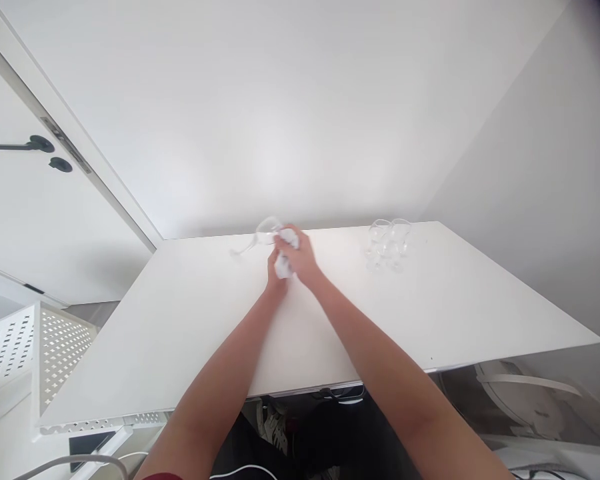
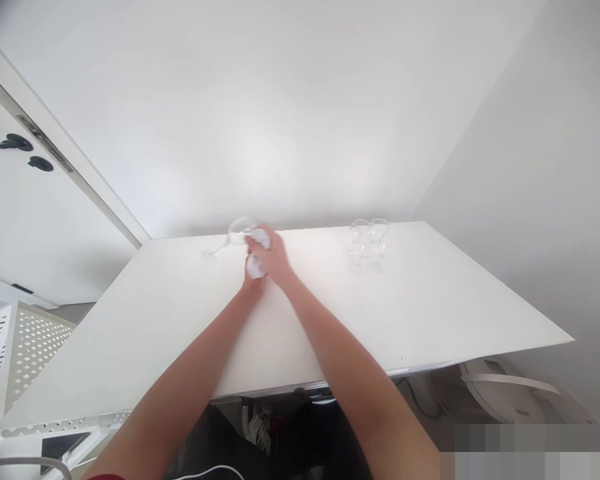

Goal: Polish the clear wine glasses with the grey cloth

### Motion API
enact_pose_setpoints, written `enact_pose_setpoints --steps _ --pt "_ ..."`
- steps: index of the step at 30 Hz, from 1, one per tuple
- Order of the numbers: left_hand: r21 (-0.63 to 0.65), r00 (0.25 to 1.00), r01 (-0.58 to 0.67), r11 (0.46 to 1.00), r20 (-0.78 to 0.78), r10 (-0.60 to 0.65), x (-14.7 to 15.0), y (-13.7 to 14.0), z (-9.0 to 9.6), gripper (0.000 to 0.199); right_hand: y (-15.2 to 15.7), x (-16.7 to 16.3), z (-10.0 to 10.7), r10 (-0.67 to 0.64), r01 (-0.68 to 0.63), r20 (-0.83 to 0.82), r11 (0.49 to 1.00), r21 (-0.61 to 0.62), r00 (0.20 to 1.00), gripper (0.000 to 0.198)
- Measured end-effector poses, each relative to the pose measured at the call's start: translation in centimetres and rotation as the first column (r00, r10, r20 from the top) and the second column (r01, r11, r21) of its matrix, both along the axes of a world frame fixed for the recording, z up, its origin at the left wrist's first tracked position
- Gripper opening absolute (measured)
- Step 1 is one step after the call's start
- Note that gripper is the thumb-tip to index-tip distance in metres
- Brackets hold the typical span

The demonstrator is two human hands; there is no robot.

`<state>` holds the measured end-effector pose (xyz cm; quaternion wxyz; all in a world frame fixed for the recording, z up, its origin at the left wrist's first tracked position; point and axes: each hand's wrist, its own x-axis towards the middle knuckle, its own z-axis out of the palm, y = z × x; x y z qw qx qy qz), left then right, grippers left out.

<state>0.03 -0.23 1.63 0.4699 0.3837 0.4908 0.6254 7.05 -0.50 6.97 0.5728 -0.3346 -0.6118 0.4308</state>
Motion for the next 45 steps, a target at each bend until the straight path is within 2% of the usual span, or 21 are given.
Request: enact_pose_setpoints --steps 1,3,7,10,15,18,20,23,25,30,35,39,42,45 --pt "0.022 1.0 0.018 1.0 0.008 -0.018 -0.1 0.0 -0.1 0.03 0.4 2.0 -0.4 -0.01 0.007 -0.12 1.0 -0.026 0.993 0.034" --pt "0.065 0.99 0.088 0.994 0.105 -0.095 -0.2 -0.1 -0.4 0.016 1.2 5.4 -1.8 -0.011 -0.005 -0.222 0.997 -0.072 0.975 0.035" --pt "0.132 0.949 0.187 0.973 0.231 -0.213 -0.1 0.1 -1.0 0.039 2.2 9.0 -4.7 0.044 -0.086 -0.261 0.984 -0.153 0.964 0.032" --pt "0.157 0.92 0.207 0.966 0.304 -0.246 -0.2 0.3 -1.1 0.047 2.4 9.4 -5.6 0.15 -0.201 -0.27 0.965 -0.171 0.951 0.031" --pt "0.194 0.862 0.233 0.953 0.413 -0.295 -0.4 0.5 -1.2 0.051 2.8 9.4 -5.4 0.274 -0.346 -0.348 0.924 -0.165 0.897 0.031" --pt "0.241 0.874 0.261 0.935 0.353 -0.335 -0.3 0.5 -1.3 0.052 2.9 9.4 -5.4 0.302 -0.394 -0.377 0.898 -0.194 0.875 0.034" --pt "0.278 0.891 0.262 0.924 0.298 -0.342 -0.1 0.5 -1.2 0.047 2.7 9.2 -5.4 0.35 -0.433 -0.336 0.875 -0.215 0.874 0.038" --pt "0.287 0.922 0.196 0.938 0.272 -0.276 -0.1 0.6 -1.2 0.041 2.4 8.8 -5.3 0.422 -0.48 -0.262 0.849 -0.222 0.868 0.043" --pt "0.258 0.943 0.141 0.956 0.259 -0.209 -0.2 0.6 -1.2 0.039 2.5 8.6 -5.3 0.396 -0.461 -0.28 0.859 -0.223 0.874 0.044" --pt "0.216 0.977 0.058 0.975 0.189 -0.1 -0.4 0.6 -1.4 0.037 3.6 8.7 -6.0 0.196 -0.349 -0.432 0.884 -0.31 0.88 0.039" --pt "0.269 0.989 0.039 0.962 0.128 -0.076 -0.3 0.5 -1.4 0.034 4.4 8.8 -7.1 0.063 -0.194 -0.359 0.919 -0.342 0.931 0.037" --pt "0.262 0.987 0.012 0.965 0.152 -0.054 -0.5 0.6 -1.4 0.034 4.2 8.7 -7.1 0.033 -0.087 -0.244 0.973 -0.214 0.969 0.034" --pt "0.25 0.987 -0.001 0.968 0.154 -0.039 -0.5 0.6 -1.5 0.035 3.7 8.6 -6.6 -0.002 -0.023 -0.177 0.99 -0.138 0.984 0.031" --pt "0.263 0.987 0.014 0.965 0.148 -0.054 -0.5 0.4 -1.4 0.038 3.1 8.4 -6.1 0.075 -0.084 -0.093 0.992 -0.099 0.993 0.031"
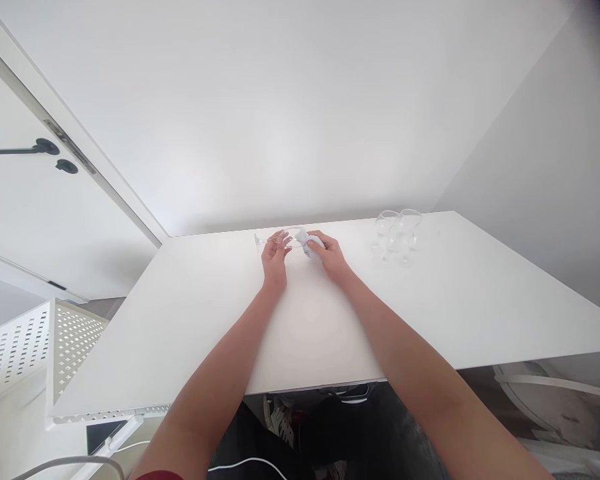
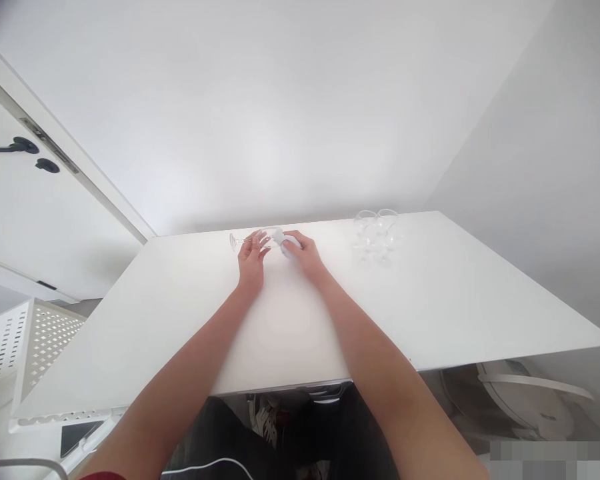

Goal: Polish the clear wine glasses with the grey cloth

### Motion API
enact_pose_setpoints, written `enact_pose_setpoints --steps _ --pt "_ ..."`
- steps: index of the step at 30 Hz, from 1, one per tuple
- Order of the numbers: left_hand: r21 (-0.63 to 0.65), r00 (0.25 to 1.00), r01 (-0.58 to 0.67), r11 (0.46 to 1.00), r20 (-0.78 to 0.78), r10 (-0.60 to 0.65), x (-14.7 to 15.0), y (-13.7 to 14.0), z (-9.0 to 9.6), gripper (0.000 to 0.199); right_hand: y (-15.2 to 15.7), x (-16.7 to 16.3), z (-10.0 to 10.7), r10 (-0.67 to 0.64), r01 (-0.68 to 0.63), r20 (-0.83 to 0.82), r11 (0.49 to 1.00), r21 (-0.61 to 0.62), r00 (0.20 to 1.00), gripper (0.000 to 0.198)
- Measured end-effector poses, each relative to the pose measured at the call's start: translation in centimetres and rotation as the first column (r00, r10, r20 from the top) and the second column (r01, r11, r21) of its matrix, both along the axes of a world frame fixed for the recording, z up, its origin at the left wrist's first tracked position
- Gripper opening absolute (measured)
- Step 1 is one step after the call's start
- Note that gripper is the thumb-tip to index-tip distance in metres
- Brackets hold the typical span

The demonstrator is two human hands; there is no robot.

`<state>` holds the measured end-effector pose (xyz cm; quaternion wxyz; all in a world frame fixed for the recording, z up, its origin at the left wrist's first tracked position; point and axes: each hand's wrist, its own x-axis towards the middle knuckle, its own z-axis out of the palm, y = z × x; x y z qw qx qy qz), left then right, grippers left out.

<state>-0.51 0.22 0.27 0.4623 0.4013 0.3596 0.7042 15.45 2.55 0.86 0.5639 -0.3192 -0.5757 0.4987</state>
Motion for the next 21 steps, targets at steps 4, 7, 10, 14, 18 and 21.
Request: enact_pose_setpoints --steps 4,7,10,14,18,21 --pt "0.012 1.0 0.003 1.0 0.011 -0.003 -0.1 -0.1 0.2 0.041 -1.0 -0.4 0.5 0.147 -0.15 0.084 0.988 0.03 0.985 0.029" --pt "0.011 0.999 0.003 1.0 0.034 -0.003 -0.3 0.0 0.3 0.041 -1.3 -0.7 0.6 0.118 -0.12 0.061 0.992 0.046 0.991 0.029" --pt "0.028 1.0 0.009 1.0 0.022 -0.01 -0.3 -0.1 0.4 0.039 -1.2 -0.8 0.5 0.054 -0.054 -0.008 0.998 0.012 0.998 0.032" --pt "0.024 0.999 0.032 0.999 -0.018 -0.031 -0.1 -0.3 0.5 0.038 -1.0 -0.8 0.3 -0.115 0.116 -0.04 0.993 0.006 0.993 0.032" --pt "0.039 0.999 0.027 0.999 -0.025 -0.026 -0.1 -0.4 0.6 0.038 -1.3 -0.7 0.6 -0.138 0.139 -0.049 0.99 0.012 0.989 0.031" --pt "0.044 1.0 -0.013 0.999 0.018 0.012 -0.4 -0.2 0.5 0.04 -2.0 -0.5 1.1 0.063 -0.069 0.072 0.995 0.072 0.995 0.04"
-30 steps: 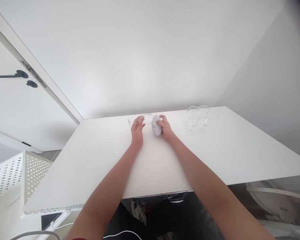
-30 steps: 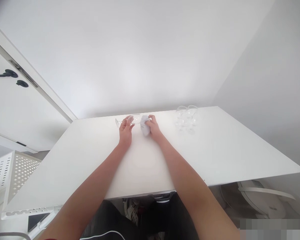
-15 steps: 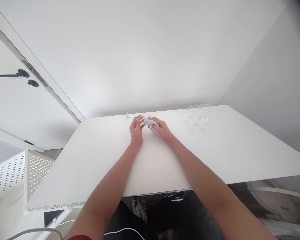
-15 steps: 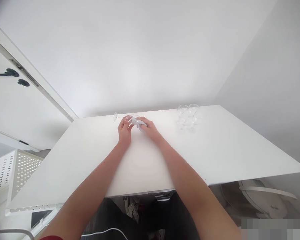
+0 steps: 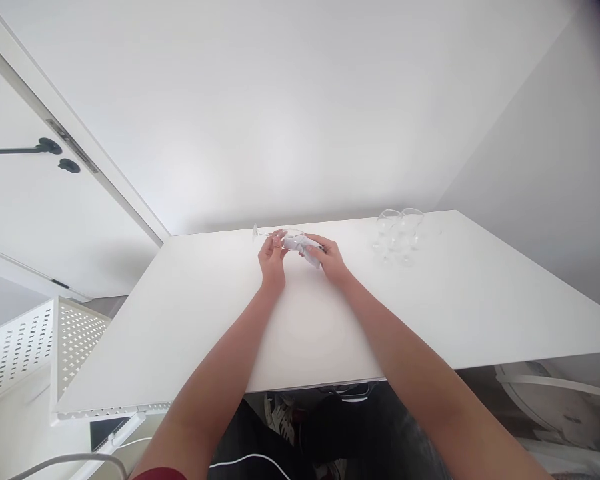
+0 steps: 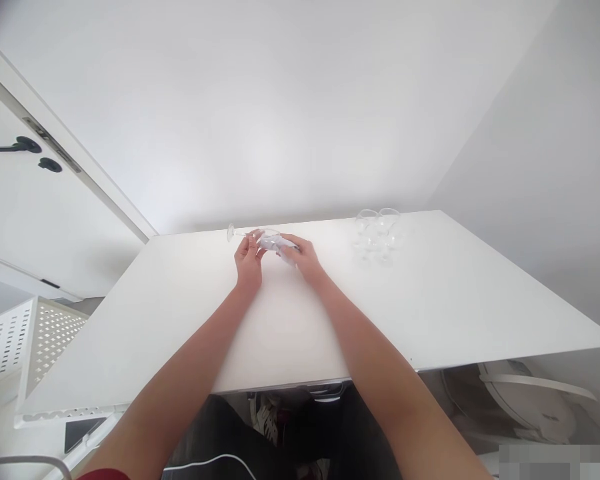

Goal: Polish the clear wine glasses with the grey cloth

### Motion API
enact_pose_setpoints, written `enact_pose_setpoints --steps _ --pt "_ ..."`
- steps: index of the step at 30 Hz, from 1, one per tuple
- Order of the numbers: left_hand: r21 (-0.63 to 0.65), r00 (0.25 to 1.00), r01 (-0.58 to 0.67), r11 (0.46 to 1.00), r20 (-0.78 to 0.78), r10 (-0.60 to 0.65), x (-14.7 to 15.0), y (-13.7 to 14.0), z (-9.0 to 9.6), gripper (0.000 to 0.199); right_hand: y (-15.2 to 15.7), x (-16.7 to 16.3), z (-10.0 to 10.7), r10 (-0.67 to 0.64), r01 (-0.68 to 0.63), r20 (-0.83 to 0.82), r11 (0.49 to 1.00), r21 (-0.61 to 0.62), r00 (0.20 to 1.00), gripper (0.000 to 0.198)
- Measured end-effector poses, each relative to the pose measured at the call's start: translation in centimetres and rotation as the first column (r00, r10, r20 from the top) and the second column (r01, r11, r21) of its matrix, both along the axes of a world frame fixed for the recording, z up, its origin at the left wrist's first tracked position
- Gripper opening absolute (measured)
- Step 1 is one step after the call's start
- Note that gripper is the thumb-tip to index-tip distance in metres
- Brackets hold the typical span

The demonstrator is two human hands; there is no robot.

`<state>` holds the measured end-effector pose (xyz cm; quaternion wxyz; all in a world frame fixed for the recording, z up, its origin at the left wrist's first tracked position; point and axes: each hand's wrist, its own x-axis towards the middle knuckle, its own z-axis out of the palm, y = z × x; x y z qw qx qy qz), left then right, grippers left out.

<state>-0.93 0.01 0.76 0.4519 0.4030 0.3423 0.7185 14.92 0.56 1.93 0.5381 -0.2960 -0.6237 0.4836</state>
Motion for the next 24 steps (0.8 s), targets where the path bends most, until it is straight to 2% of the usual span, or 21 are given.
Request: enact_pose_setpoints --steps 1,3,6,8,10,13,17,20,22,24 --pt "-0.003 1.0 -0.007 1.0 0.019 0.007 -0.1 0.1 -0.1 0.04 -0.2 0.0 0.1 0.044 -0.045 0.05 0.998 0.034 0.998 0.047" --pt "-0.005 0.999 0.002 1.0 0.045 -0.002 -0.2 0.2 -0.2 0.041 -0.4 0.0 0.3 0.036 -0.048 0.127 0.995 0.092 0.991 0.055" --pt "0.013 0.999 0.026 1.0 0.031 -0.027 -0.2 0.1 -0.2 0.04 -0.4 -0.1 0.2 -0.047 0.03 0.135 0.992 0.124 0.99 0.044" --pt "0.023 0.999 0.024 0.999 0.022 -0.024 -0.1 0.0 -0.1 0.039 -0.2 -0.3 0.0 -0.049 0.037 0.109 0.994 0.106 0.993 0.039" --pt "0.032 0.999 0.028 0.999 0.017 -0.029 0.0 -0.2 0.1 0.038 0.0 -0.3 -0.2 -0.02 0.016 0.084 0.999 0.042 0.996 0.039" --pt "0.049 0.997 0.081 0.995 -0.012 -0.081 0.0 -0.5 0.4 0.037 0.2 -0.2 -0.3 0.068 -0.072 -0.035 0.988 -0.133 0.997 0.044" --pt "0.078 0.983 0.181 0.98 -0.033 -0.179 0.2 -0.7 0.6 0.036 0.4 0.7 -0.4 0.193 -0.269 -0.246 0.907 -0.325 0.95 0.045" --pt "0.096 0.976 0.219 0.971 -0.039 -0.216 0.3 -0.5 0.5 0.038 0.5 1.0 -0.5 0.241 -0.332 -0.277 0.876 -0.35 0.93 0.043" --pt "0.084 0.976 0.215 0.973 -0.04 -0.212 0.4 -0.3 0.3 0.041 0.6 0.7 -0.7 0.203 -0.268 -0.229 0.914 -0.304 0.952 0.039" --pt "0.056 0.983 0.185 0.981 -0.028 -0.183 0.4 0.0 0.1 0.044 0.6 0.2 -0.9 0.104 -0.13 -0.139 0.974 -0.187 0.985 0.038"
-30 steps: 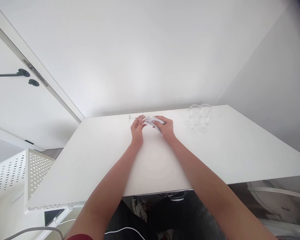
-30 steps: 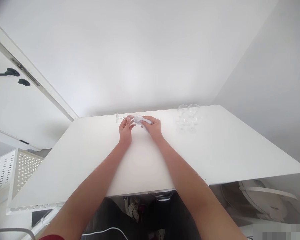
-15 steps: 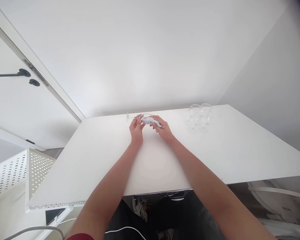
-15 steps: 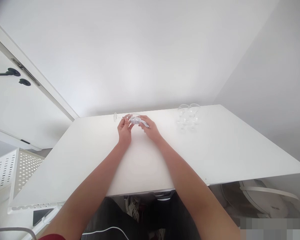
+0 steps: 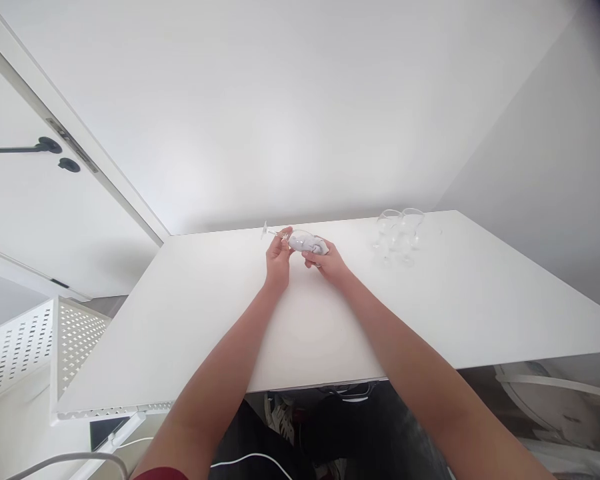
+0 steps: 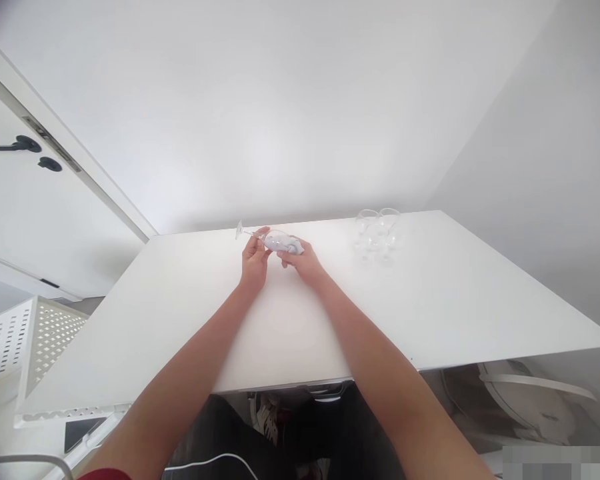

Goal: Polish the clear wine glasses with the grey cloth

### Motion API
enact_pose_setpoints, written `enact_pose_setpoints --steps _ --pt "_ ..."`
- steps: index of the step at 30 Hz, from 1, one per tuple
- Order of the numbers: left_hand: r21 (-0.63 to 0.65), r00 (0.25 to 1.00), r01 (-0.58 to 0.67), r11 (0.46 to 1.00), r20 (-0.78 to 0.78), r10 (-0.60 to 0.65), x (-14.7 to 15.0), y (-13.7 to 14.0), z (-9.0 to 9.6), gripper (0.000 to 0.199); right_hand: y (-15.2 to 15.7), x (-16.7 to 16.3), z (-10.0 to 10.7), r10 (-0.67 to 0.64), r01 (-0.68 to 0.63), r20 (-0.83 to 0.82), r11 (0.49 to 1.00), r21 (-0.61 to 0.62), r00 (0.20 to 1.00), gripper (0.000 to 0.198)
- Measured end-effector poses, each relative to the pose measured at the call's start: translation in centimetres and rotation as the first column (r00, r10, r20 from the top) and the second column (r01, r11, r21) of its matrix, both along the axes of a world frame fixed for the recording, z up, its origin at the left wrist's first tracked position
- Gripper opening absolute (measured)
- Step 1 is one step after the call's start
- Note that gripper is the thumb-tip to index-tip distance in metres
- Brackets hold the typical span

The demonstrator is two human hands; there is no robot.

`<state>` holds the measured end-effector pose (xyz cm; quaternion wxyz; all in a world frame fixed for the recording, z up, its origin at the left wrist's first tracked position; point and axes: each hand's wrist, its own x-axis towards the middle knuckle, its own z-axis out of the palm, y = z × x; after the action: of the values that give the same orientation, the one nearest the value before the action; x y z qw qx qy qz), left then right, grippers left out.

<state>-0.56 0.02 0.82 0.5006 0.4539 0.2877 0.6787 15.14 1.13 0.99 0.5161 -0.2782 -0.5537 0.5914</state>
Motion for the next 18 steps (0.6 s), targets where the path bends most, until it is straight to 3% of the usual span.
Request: enact_pose_setpoints --steps 2,5,9,14,16,18 --pt "-0.029 0.999 -0.029 0.999 0.02 0.029 0.0 0.2 -0.3 0.044 -0.1 -0.5 -0.1 -0.127 0.115 0.066 0.98 0.16 0.99 0.037" --pt "-0.054 0.997 -0.059 0.997 0.046 0.062 0.0 0.3 -0.5 0.041 -0.3 -1.0 -0.1 -0.169 0.121 0.154 0.953 0.277 0.973 0.039" --pt "-0.084 0.995 -0.094 0.992 0.033 0.098 -0.2 0.3 -0.6 0.037 -0.3 -0.7 0.0 -0.073 0.048 0.162 0.987 0.155 0.984 0.04" --pt "-0.011 1.0 -0.016 1.0 0.022 0.016 -0.2 0.2 -0.1 0.038 0.0 0.1 0.0 0.066 -0.077 -0.098 0.99 -0.117 0.993 0.038" --pt "0.006 0.998 0.045 0.999 0.039 -0.045 -0.1 0.1 0.1 0.04 0.1 0.2 0.0 0.069 -0.084 -0.109 0.987 -0.134 0.992 0.037" --pt "-0.007 0.995 0.082 0.997 0.051 -0.081 0.0 0.0 0.2 0.043 0.0 0.0 0.1 0.011 -0.014 -0.049 0.999 -0.052 0.999 0.033"
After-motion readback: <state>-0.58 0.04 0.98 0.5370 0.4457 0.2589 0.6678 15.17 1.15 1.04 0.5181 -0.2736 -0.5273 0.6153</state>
